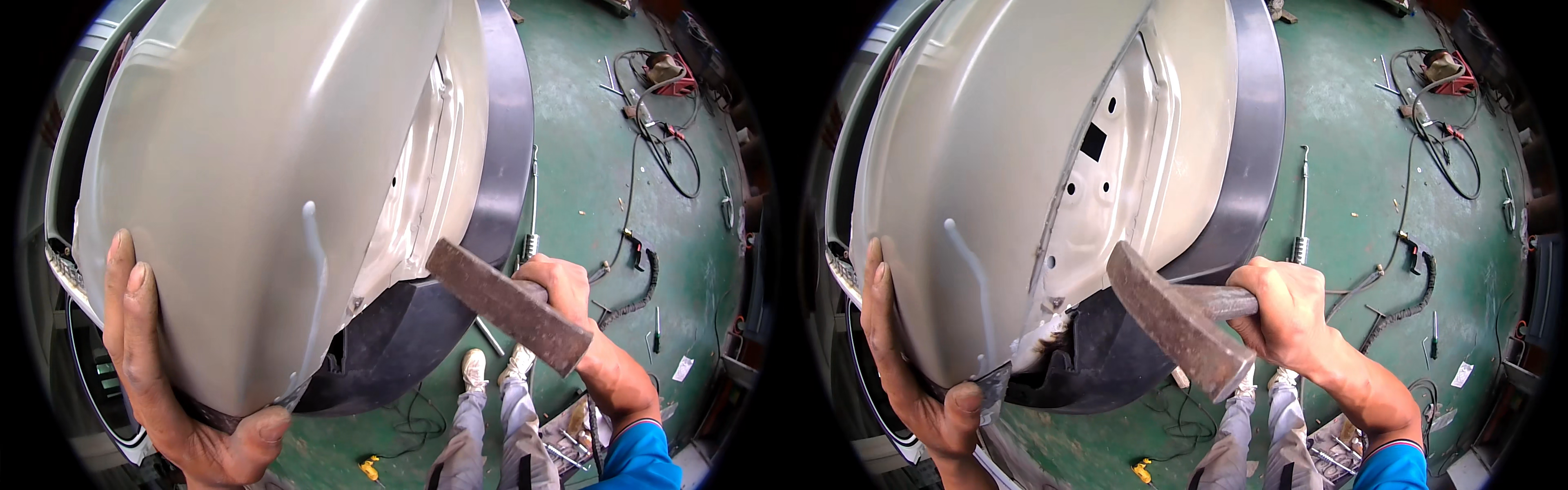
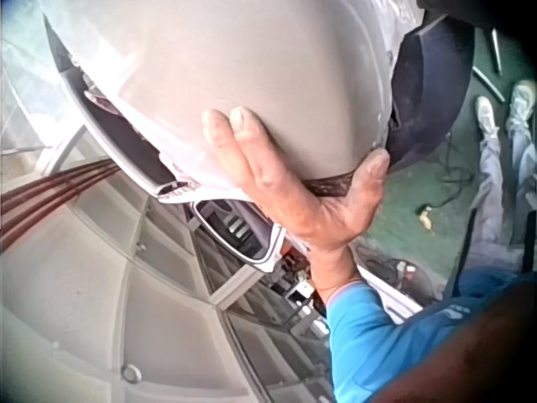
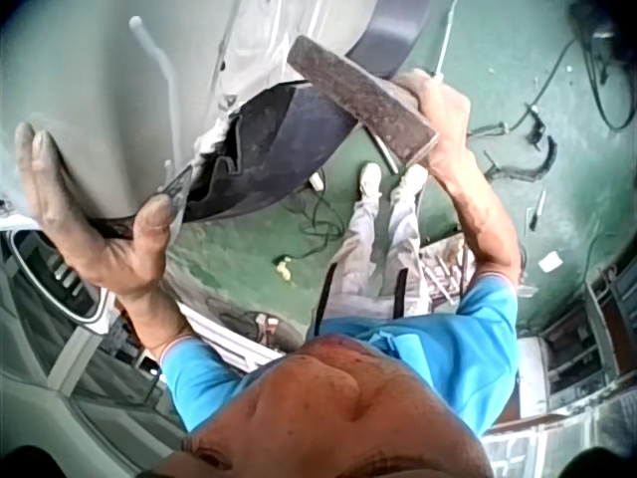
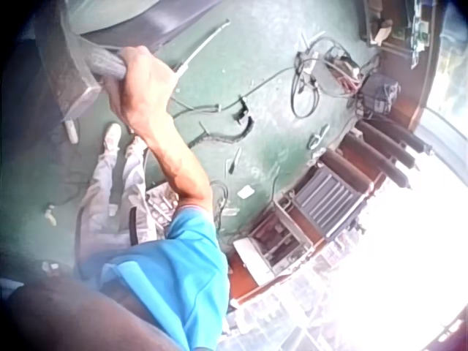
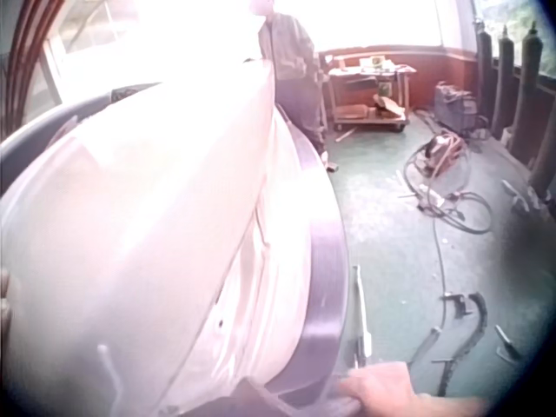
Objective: The person repairs a damaged white car bumper by using a hammer and dolly to flatten dents, then uses a red plastic trim tool to align the bumper edge. The person also uses a power sander to smooth the surface.
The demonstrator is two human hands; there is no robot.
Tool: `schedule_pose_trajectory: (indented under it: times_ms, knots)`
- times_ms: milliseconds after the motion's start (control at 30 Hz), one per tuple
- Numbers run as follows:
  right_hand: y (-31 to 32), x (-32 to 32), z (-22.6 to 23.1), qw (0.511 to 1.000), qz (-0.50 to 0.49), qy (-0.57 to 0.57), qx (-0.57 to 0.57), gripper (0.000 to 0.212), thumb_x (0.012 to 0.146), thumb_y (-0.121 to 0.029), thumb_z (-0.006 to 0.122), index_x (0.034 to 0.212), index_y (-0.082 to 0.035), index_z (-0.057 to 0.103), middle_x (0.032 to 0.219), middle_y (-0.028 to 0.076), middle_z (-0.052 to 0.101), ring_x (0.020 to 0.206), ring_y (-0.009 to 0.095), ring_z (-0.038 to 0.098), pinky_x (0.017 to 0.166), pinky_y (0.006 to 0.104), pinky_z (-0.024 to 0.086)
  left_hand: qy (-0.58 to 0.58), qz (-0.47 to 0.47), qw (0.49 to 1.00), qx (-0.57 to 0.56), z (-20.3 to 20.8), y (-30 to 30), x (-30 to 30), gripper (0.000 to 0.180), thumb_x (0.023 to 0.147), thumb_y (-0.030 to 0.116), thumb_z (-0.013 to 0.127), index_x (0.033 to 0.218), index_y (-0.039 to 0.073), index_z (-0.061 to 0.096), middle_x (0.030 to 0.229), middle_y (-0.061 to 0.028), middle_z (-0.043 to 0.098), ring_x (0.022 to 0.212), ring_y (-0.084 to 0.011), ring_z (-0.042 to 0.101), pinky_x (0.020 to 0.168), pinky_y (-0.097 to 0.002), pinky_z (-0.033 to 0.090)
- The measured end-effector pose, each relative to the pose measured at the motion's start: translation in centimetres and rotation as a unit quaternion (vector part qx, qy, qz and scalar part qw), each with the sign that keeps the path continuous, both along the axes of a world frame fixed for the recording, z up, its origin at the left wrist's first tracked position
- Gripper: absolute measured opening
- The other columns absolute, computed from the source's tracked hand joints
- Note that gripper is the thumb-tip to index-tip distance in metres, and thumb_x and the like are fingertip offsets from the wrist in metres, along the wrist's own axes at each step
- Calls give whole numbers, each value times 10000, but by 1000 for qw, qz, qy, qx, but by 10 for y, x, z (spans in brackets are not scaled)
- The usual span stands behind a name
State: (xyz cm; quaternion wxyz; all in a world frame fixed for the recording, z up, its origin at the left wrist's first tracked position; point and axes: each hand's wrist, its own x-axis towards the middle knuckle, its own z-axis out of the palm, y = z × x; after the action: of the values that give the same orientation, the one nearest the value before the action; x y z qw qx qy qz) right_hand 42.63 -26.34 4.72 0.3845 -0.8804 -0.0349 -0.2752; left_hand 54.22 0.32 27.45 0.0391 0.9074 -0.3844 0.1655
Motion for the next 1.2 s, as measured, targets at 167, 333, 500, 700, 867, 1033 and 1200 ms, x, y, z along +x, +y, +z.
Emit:
schedule_pose_trajectory:
  times_ms: [167, 333, 500, 700, 867, 1033, 1200]
  knots:
    - [1, -2, -4, 1000, -6, 1, 1, 384, 682, -74, 812, 983, -48, 575, 747, 86, 600, 591, 291, 612, 521, 402, 470, -12, -3, 1000, 10, 1, 1, 1, 1060, 837, 853, 546, 1560, 91, 402, 1586, -210, 395, 1455, -378, 423, 1179, -540, 383]
    - [-3, -2, -6, 999, 23, -20, 15, 350, 709, -96, 801, 968, -48, 569, 728, 80, 586, 580, 293, 599, 515, 398, 459, -2, -8, 1000, -11, -3, -1, 2, 1063, 838, 849, 550, 1557, 80, 406, 1583, -217, 399, 1458, -383, 418, 1181, -540, 377]
    - [-2, -1, -3, 999, 13, -16, 37, 356, 713, -88, 824, 959, -39, 571, 729, 95, 603, 572, 299, 611, 508, 401, 468, -17, -5, 1000, 11, 0, 3, 1, 1072, 839, 858, 531, 1559, 75, 402, 1583, -227, 395, 1459, -394, 414, 1181, -552, 370]
    - [-3, -1, -13, 998, 28, 59, 9, 304, 828, -202, 815, 938, -37, 585, 682, 84, 570, 556, 286, 606, 473, 412, 451, -23, 1, 999, 31, 3, 2, 0, 1046, 862, 845, 505, 1564, 77, 395, 1591, -237, 380, 1453, -415, 414, 1179, -565, 356]
    - [-7, -12, -8, 999, 28, 35, 23, 331, 854, -298, 801, 950, -48, 608, 685, 72, 567, 556, 274, 605, 474, 405, 451, -11, 0, 1000, 14, 1, 1, 1, 1036, 883, 829, 493, 1567, 59, 382, 1595, -251, 367, 1463, -425, 394, 1185, -571, 332]
    - [-6, -5, -6, 998, -1, 21, 51, 372, 896, -363, 756, 1031, -39, 632, 699, 68, 567, 556, 267, 601, 486, 398, 456, 11, -10, 1000, 6, 3, 3, 4, 1054, 876, 829, 514, 1567, 48, 364, 1593, -262, 356, 1465, -444, 380, 1189, -579, 323]
    - [-22, 5, -6, 996, -37, 30, 71, 353, 952, -375, 701, 1047, -42, 634, 704, 87, 587, 580, 286, 622, 498, 410, 464, 26, -65, 996, 50, 19, -13, -2, 980, 908, 677, 650, 1524, -44, 406, 1574, -308, 392, 1460, -472, 373, 1199, -557, 281]
